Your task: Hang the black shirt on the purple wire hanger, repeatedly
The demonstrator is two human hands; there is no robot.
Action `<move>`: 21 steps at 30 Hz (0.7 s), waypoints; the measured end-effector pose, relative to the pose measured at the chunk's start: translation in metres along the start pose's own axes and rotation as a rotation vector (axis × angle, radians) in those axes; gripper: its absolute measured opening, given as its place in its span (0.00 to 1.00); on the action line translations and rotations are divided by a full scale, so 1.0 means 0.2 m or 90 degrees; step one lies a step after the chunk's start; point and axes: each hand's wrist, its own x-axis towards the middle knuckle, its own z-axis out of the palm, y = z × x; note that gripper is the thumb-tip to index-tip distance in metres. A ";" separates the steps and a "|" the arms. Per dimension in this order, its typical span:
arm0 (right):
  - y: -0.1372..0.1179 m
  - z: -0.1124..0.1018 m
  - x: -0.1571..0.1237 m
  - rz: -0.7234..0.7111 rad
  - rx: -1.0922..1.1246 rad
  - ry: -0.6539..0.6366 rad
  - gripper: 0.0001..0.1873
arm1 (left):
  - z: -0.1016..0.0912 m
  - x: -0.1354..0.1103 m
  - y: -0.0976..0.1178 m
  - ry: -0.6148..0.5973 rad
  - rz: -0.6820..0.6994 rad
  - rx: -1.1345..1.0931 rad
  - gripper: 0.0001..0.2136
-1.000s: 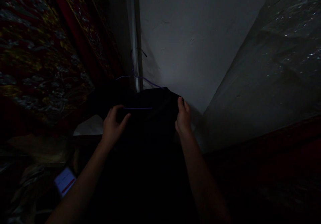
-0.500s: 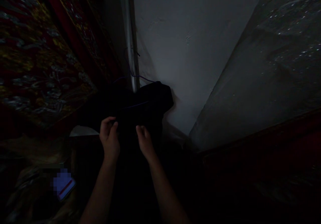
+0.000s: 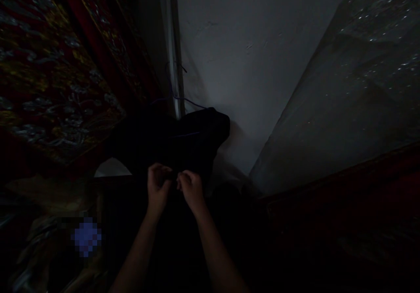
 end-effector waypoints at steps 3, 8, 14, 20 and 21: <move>-0.02 -0.03 -0.02 0.015 -0.036 -0.065 0.15 | 0.00 -0.05 -0.10 -0.056 -0.011 0.100 0.17; -0.17 -0.07 0.05 0.034 -0.086 -0.137 0.14 | 0.03 -0.01 -0.07 -0.103 0.029 0.143 0.09; -0.53 -0.01 0.28 -0.006 -0.025 -0.077 0.14 | 0.06 -0.04 -0.08 -0.095 0.018 0.181 0.07; -0.90 0.04 0.47 -0.096 0.078 0.023 0.13 | 0.09 -0.16 -0.15 -0.159 0.020 0.246 0.04; -0.91 0.04 0.47 -0.103 0.079 0.015 0.13 | 0.09 -0.15 -0.14 -0.180 0.022 0.261 0.04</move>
